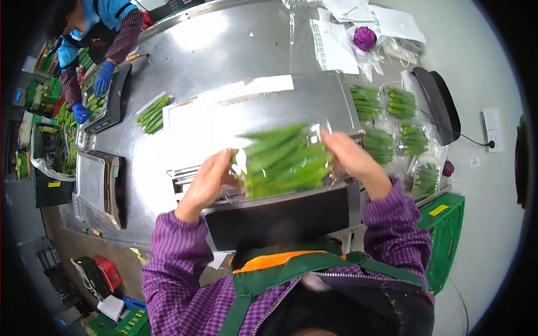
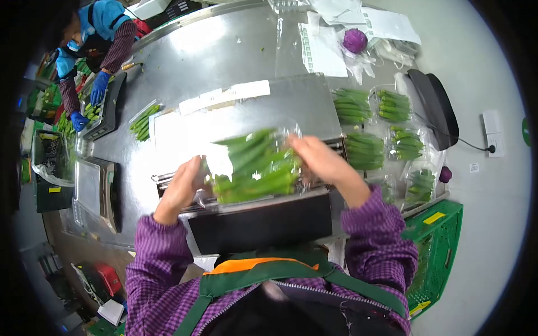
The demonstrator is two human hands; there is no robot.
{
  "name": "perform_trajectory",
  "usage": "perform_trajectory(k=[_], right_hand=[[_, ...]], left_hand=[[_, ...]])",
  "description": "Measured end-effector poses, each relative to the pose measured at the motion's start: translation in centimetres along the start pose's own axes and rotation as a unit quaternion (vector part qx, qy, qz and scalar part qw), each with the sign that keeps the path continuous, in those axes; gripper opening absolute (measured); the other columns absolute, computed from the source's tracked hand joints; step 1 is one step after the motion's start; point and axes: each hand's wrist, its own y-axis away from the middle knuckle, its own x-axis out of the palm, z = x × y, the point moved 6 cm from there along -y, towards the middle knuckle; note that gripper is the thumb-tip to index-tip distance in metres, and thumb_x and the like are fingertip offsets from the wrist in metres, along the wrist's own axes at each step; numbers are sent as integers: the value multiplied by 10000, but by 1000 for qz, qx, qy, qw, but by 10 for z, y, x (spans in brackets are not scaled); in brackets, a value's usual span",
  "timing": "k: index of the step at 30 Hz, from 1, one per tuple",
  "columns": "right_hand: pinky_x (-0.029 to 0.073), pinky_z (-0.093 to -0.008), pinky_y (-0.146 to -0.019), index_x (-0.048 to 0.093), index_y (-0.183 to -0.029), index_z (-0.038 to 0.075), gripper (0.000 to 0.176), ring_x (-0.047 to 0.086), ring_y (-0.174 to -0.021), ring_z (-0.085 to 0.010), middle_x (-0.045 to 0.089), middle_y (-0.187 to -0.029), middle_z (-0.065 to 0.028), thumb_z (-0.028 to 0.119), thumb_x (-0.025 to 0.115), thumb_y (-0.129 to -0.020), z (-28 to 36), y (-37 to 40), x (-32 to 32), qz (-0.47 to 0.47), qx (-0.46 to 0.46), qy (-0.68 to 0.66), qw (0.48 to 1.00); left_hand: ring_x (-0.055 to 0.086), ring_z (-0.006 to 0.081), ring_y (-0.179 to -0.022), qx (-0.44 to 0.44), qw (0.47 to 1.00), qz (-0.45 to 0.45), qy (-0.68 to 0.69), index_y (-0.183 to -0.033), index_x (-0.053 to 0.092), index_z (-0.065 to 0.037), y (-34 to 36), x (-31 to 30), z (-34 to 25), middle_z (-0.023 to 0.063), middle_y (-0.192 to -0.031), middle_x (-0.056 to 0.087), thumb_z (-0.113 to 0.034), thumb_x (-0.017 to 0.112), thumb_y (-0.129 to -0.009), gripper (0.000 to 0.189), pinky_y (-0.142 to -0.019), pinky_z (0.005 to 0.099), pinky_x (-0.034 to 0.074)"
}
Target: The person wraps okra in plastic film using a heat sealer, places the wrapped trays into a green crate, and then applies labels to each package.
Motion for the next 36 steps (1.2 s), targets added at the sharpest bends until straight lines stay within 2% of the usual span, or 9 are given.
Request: perform_trajectory(k=[14, 17, 19, 23, 29, 32, 34, 35, 36], right_hand=[[486, -246, -431, 499, -1113, -53, 451, 565, -596, -135, 514, -747, -49, 357, 368, -979, -132, 101, 77, 72, 152, -35, 985], [492, -292, -486, 571, -1006, -24, 380, 613, -616, -179, 587, -712, -105, 325, 428, -958, -147, 116, 77, -49, 130, 29, 990], [479, -302, -551, 599, -963, -10, 281, 627, -628, -185, 636, -765, -137, 247, 490, -931, -129, 121, 66, -278, -107, 187, 936], [457, -272, -613, 624, -948, -5, 168, 614, -678, -135, 659, -815, -115, 121, 519, -909, -132, 133, 38, -391, -199, 127, 889], [452, -254, -635, 624, -935, -24, 177, 564, -686, -97, 645, -776, -66, 113, 517, -902, -177, 183, 36, -278, -35, 93, 956], [473, -316, -691, 620, -957, -20, 192, 604, -728, -182, 649, -789, -124, 107, 504, -871, -260, 168, 64, -121, 110, 181, 970], [479, -323, -817, 584, -1102, -34, 302, 611, -917, -193, 646, -980, -136, 129, 590, -848, -233, 151, 105, -25, 59, 27, 998], [468, -313, -877, 512, -1203, -28, 433, 578, -998, -178, 597, -1122, -110, 161, 636, -834, -267, 151, 121, -2, 29, -228, 973], [457, -316, -910, 459, -1260, -4, 482, 546, -1056, -178, 546, -1204, -103, 175, 630, -846, -278, 144, 144, 75, 67, -274, 956]], left_hand=[[592, 163, -688, -212, 974, -41, 67, -930, 509, -2, 111, 41, 143, 57, -734, 516, -513, 434, -928, 516, -631, 311, 540], [587, 132, -628, -174, 976, -92, -90, -836, 533, -4, 137, 29, 166, 11, -613, 488, -506, 417, -937, 525, -586, 257, 509], [507, 74, -538, -167, 967, -174, -78, -753, 548, -18, 146, 35, 169, -37, -557, 449, -451, 440, -950, 488, -504, 208, 418], [314, 7, -478, -13, 935, -340, -96, -784, 602, -56, 156, 5, 179, -82, -517, 360, -279, 493, -961, 305, -427, 198, 253], [312, 13, -430, -128, 934, -334, -13, -737, 604, -61, 204, 6, 206, -76, -488, 387, -262, 525, -942, 298, -381, 212, 239], [376, 39, -473, -74, 940, -227, -243, -706, 601, -64, 191, 23, 280, -65, -538, 437, -229, 540, -919, 276, -404, 256, 289], [515, 178, -572, -13, 985, -132, -106, -803, 615, 20, 162, 64, 283, 73, -634, 573, -71, 497, -875, 166, -612, 342, 466], [536, 151, -586, 225, 898, -263, -271, -796, 636, -18, 169, 78, 280, 77, -682, 610, -44, 474, -876, 182, -581, 300, 459], [538, 148, -587, 167, 958, -151, -180, -806, 635, -20, 157, 94, 260, 75, -686, 612, -45, 470, -879, 182, -580, 293, 458]])
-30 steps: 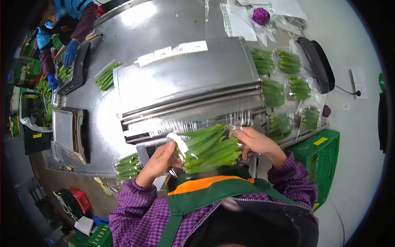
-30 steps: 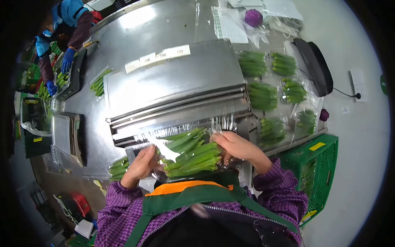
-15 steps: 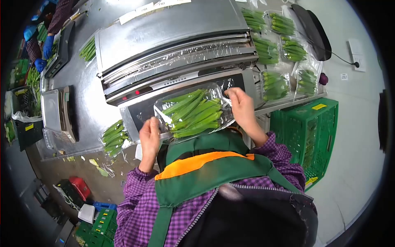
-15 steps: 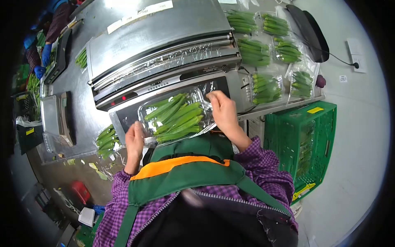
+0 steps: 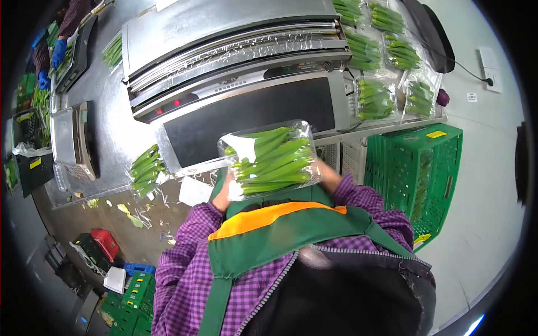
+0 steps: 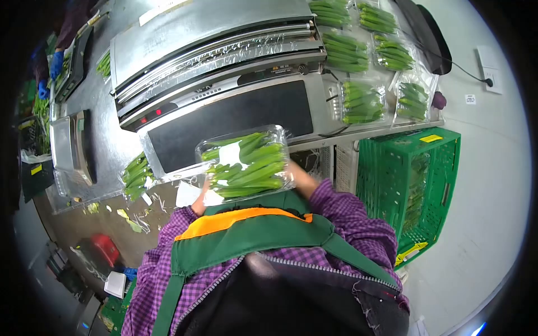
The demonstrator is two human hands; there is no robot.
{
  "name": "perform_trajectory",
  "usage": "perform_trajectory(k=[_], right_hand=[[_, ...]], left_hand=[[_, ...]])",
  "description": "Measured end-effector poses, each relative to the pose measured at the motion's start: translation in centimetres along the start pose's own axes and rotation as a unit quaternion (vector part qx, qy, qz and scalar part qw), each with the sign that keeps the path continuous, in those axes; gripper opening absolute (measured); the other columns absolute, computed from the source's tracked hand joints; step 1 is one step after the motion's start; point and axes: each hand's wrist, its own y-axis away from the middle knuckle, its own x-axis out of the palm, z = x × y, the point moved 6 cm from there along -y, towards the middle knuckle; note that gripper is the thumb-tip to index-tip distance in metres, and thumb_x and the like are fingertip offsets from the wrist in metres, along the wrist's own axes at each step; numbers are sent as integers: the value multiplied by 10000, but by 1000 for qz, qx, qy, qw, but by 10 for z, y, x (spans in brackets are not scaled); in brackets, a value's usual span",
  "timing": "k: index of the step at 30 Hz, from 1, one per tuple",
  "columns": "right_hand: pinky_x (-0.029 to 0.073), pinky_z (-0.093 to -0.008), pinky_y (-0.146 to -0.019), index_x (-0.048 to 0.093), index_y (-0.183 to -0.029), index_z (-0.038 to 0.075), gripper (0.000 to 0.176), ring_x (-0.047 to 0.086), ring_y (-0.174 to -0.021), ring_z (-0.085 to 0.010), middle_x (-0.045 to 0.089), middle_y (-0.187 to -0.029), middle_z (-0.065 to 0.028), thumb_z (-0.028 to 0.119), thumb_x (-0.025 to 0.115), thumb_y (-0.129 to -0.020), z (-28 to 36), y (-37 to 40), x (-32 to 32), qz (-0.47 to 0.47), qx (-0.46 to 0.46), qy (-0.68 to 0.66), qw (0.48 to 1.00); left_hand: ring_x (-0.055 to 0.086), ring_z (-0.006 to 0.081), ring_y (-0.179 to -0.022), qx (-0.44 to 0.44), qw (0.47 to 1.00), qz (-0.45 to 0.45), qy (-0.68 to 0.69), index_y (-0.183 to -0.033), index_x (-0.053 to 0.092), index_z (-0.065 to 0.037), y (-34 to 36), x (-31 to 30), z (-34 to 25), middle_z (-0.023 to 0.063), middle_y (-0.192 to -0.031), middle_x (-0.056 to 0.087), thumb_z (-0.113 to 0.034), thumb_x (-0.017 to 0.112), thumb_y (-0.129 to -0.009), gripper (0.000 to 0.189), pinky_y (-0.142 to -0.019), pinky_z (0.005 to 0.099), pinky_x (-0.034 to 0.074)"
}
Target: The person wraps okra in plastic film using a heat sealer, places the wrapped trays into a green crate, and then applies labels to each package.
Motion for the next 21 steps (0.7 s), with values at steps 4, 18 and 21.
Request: perform_trajectory(k=[4, 18, 21], right_hand=[[466, -300, -868, 531, -1172, 8, 340, 551, -1032, -168, 572, -1157, -95, 164, 594, -877, 61, 26, 83, 81, -319, 424, 844], [466, -261, -834, 519, -1199, 65, 458, 531, -1016, -116, 552, -1156, -45, 433, 481, -929, 69, -1, 122, 68, -280, 100, 952], [419, -361, -953, 477, -1267, 65, 595, 482, -1149, -208, 486, -1281, -110, 542, 346, -937, 126, -24, 151, 76, -105, -114, 985]], left_hand=[[545, 135, -592, -23, 985, 133, 112, -844, 633, -27, -23, 12, -105, 68, -701, 621, -50, 455, -889, 185, -574, 266, 455], [571, 136, -858, -189, 956, 44, 218, -1149, 520, 16, -14, -92, -151, 63, -972, 609, -430, 585, -878, 525, -759, 276, 462], [560, 146, -917, -327, 874, 68, 353, -1137, 514, -3, -5, -70, -138, 69, -1038, 589, -415, 573, -889, 484, -786, 289, 468]])
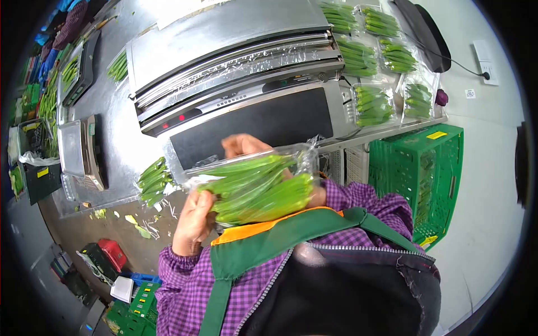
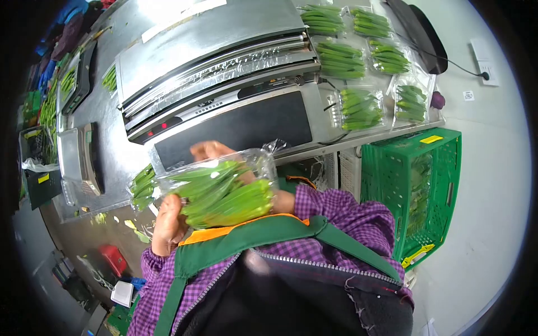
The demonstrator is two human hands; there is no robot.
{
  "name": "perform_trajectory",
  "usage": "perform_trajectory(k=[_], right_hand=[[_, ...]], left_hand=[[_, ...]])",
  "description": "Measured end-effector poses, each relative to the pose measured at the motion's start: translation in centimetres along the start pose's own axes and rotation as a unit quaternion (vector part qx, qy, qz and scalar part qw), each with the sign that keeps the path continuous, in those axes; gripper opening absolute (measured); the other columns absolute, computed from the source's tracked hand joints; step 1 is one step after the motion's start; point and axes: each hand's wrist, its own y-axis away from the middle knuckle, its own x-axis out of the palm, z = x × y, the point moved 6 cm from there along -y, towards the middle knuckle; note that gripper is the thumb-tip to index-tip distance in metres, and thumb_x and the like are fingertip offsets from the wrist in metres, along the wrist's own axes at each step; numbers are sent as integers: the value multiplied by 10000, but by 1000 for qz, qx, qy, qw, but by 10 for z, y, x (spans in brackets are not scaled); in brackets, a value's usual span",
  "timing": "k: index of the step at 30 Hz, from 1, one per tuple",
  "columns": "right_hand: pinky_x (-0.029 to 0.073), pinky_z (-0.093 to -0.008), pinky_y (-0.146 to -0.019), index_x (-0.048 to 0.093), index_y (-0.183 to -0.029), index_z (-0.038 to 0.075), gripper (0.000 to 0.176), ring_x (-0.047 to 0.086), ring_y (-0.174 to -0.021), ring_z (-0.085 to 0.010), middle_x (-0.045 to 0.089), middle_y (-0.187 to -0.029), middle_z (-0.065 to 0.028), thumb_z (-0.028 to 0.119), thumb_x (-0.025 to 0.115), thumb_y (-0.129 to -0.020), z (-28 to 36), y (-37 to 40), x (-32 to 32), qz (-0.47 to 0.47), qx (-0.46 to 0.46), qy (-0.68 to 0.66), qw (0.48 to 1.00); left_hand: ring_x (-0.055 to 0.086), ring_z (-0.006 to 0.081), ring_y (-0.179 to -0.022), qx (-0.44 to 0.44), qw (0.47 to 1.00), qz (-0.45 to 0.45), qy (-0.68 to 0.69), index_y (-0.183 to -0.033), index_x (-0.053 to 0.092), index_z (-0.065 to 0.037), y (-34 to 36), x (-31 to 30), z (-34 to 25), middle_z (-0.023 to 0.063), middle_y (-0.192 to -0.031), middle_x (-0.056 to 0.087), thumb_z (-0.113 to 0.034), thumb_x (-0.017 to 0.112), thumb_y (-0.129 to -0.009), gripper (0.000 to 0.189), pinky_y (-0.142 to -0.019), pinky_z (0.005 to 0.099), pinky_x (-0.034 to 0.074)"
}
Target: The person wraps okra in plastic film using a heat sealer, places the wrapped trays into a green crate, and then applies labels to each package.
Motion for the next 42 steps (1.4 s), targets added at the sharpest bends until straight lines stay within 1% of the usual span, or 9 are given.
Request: perform_trajectory(k=[5, 9, 11, 19, 29, 32, 34, 38, 42], right_hand=[[319, -444, -1048, 404, -1318, 52, 745, 351, -1281, -272, 363, -1383, -183, 648, 296, -884, 55, 11, 17, 186, -84, -314, 927], [300, -364, -1060, 281, -1404, 33, 651, 360, -1286, -261, 355, -1398, -183, 499, 347, -954, 51, 13, -1, 33, -75, -96, 992], [354, -355, -1013, 253, -1417, 30, 608, 430, -1228, -247, 385, -1373, -190, 429, 366, -973, 42, -2, -12, -73, -85, 294, 949], [463, -254, -768, 517, -1191, -49, 389, 586, -876, -133, 615, -1027, -111, 257, 383, -991, 19, -56, 16, -26, 2, 313, 949], [461, -239, -766, 545, -1157, -33, 349, 581, -847, -110, 630, -982, -90, 233, 394, -990, -23, -98, 69, 49, 86, 409, 907], [461, -243, -778, 546, -1155, -31, 326, 581, -843, -110, 632, -972, -88, 204, 394, -988, -32, -106, 82, 61, 102, 437, 892], [465, -247, -786, 545, -1157, -25, 303, 584, -843, -117, 634, -965, -83, 176, 400, -983, -33, -110, 87, 42, 109, 438, 891], [473, -257, -786, 542, -1157, -16, 277, 590, -859, -131, 634, -962, -80, 153, 424, -972, -35, -114, 87, 33, 131, 449, 883], [478, -262, -792, 541, -1156, -18, 275, 592, -859, -133, 635, -963, -83, 152, 433, -968, -32, -116, 85, 17, 129, 452, 882]], left_hand=[[573, 173, -954, 2, 998, -26, 60, -1001, 545, -54, 0, -2, 17, 63, -1014, 596, -412, 538, -909, 369, -827, 329, 484], [586, 189, -949, 16, 980, -196, 13, -1053, 550, -17, 6, -30, 9, 86, -1036, 601, -445, 475, -932, 451, -841, 345, 491], [595, 201, -941, 59, 964, -251, 68, -1143, 517, 7, 6, -52, -13, 106, -1064, 590, -463, 438, -942, 517, -819, 351, 505], [599, 222, -975, 215, 880, -416, 82, -1304, 413, -16, 78, -281, -64, 124, -1121, 576, -518, 393, -934, 624, -821, 380, 518], [549, 172, -935, 50, 877, -460, -129, -1201, 564, -21, 112, -509, -71, 104, -1064, 611, -607, 544, -828, 694, -825, 351, 442], [600, 225, -818, -42, 856, -451, -250, -1057, 641, 5, 87, -530, -83, 119, -913, 652, -594, 575, -811, 651, -751, 372, 475], [628, 270, -767, -107, 774, -443, -440, -1039, 642, 9, 68, -547, -92, 154, -871, 664, -585, 602, -788, 646, -734, 384, 485], [602, 330, -982, 50, 586, -580, -564, -1058, 634, -56, 66, -518, -105, 176, -1038, 638, -434, 659, -796, 460, -836, 394, 462], [582, 322, -1021, 246, 618, -609, -433, -1052, 609, -21, 68, -424, -96, 180, -1110, 606, -213, 596, -874, 262, -875, 385, 445]])
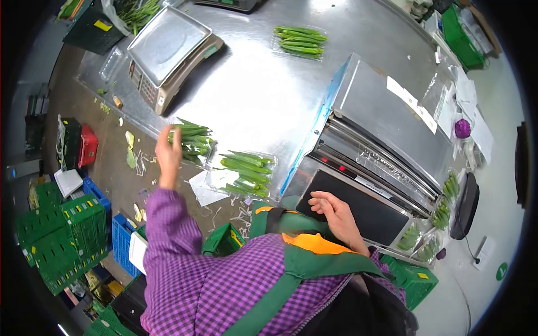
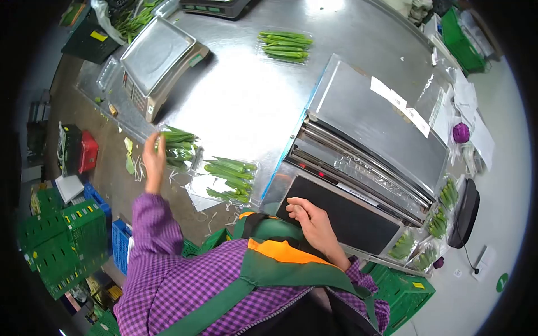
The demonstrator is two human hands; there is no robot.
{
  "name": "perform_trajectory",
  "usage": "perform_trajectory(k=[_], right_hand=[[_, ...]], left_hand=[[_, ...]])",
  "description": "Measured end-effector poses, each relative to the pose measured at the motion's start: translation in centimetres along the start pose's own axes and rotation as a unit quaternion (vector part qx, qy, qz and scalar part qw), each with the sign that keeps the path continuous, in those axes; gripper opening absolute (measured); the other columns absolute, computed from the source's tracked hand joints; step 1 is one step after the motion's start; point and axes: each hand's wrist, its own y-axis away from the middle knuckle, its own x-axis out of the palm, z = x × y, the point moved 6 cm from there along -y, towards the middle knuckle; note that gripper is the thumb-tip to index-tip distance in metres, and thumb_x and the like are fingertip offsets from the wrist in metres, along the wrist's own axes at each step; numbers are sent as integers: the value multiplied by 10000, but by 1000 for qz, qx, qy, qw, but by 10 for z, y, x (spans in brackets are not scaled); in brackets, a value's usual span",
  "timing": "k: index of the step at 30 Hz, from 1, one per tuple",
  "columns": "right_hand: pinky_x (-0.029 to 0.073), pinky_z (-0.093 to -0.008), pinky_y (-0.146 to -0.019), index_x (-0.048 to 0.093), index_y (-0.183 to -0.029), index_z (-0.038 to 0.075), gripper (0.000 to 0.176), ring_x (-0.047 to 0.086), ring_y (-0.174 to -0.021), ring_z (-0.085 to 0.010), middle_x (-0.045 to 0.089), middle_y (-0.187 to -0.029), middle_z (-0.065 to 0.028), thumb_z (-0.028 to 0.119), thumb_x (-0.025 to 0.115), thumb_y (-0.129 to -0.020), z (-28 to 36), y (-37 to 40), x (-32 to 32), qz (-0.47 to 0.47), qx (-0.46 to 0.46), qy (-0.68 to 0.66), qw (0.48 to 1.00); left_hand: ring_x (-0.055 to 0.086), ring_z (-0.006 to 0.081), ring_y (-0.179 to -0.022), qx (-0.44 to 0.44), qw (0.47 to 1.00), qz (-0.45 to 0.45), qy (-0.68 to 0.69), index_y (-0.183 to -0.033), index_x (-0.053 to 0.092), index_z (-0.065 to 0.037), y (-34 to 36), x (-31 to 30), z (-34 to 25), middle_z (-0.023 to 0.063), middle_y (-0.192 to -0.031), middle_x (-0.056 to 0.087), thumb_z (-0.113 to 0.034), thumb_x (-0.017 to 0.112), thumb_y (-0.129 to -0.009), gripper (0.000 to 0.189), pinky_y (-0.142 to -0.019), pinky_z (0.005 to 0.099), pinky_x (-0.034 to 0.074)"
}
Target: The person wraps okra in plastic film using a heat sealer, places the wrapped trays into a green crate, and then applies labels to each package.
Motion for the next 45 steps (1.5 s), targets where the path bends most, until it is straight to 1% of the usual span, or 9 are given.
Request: perform_trajectory(k=[6, 8, 14, 19, 23, 24, 30, 40, 45], right_hand=[[493, -279, -793, 538, -1153, -16, 264, 633, -887, -173, 652, -978, -125, 118, 429, -954, -9, -3, 8, 3, -9, -13, 1000], [493, -287, -788, 551, -1138, -4, 262, 643, -883, -202, 656, -957, -151, 132, 450, -938, -6, -2, 11, 12, -51, -5, 999], [484, -376, -791, 589, -1097, 30, 324, 622, -920, -329, 653, -976, -160, 284, 489, -923, -14, 7, 13, -14, -101, 68, 992], [487, -352, -789, 600, -1085, 27, 310, 641, -913, -259, 662, -953, -150, 267, 491, -921, -47, 43, -15, -103, -55, -39, 992], [484, -339, -788, 606, -1093, 42, 309, 641, -875, -232, 664, -950, -136, 275, 498, -920, -89, 82, -29, -196, -41, -61, 978], [484, -339, -788, 606, -1093, 42, 309, 641, -875, -232, 664, -950, -136, 275, 498, -920, -96, 93, -30, -204, -43, -65, 976], [484, -315, -787, 574, -1134, 20, 306, 635, -865, -204, 658, -966, -128, 229, 530, -914, -146, 157, -44, -213, -39, -11, 976], [489, -340, -701, 624, -1015, 42, 294, 637, -771, -256, 656, -847, -147, 285, 612, -850, -332, 322, -86, -336, -49, -109, 934], [495, -356, -723, 640, -977, 26, 270, 652, -831, -296, 664, -877, -170, 252, 619, -832, -432, 364, -79, -425, -40, -139, 894]], left_hand=[[458, 321, -1198, 13, 999, 0, 37, -1099, 580, 4, 133, 16, -44, 189, -1296, 479, -117, 587, -869, 260, -989, 387, 366], [462, 298, -1192, -103, 985, -5, 135, -1092, 576, 13, 156, 25, -39, 181, -1312, 459, -81, 573, -875, 236, -982, 368, 375], [467, 291, -1180, -22, 985, 37, 167, -1066, 580, 19, 162, 60, -37, 168, -1313, 454, -11, 555, -874, 195, -954, 371, 411], [487, 287, -1158, 139, 983, 41, 109, -1036, 598, 28, 138, 44, -104, 159, -1252, 512, -16, 566, -871, 174, -946, 378, 421], [560, 236, -1043, 184, 950, 109, 227, -1042, 595, 30, 142, 47, -187, 149, -1147, 574, -51, 540, -900, 173, -861, 321, 473], [580, 211, -974, 114, 932, 196, 281, -1042, 592, 32, 152, 55, -203, 133, -1092, 595, -50, 528, -906, 172, -831, 303, 481], [610, 150, -825, 76, 757, 470, 447, -1034, 582, 31, 280, 99, -303, 124, -965, 634, -57, 494, -929, 163, -755, 272, 510], [587, 102, -848, -23, 679, 654, 334, -1086, 595, -15, 537, 142, -354, 49, -979, 641, -158, 565, -921, 221, -750, 242, 481], [587, 114, -893, 106, 609, 761, 198, -1135, 570, -8, 626, 147, -369, 47, -1031, 626, -150, 571, -916, 261, -781, 249, 481]])
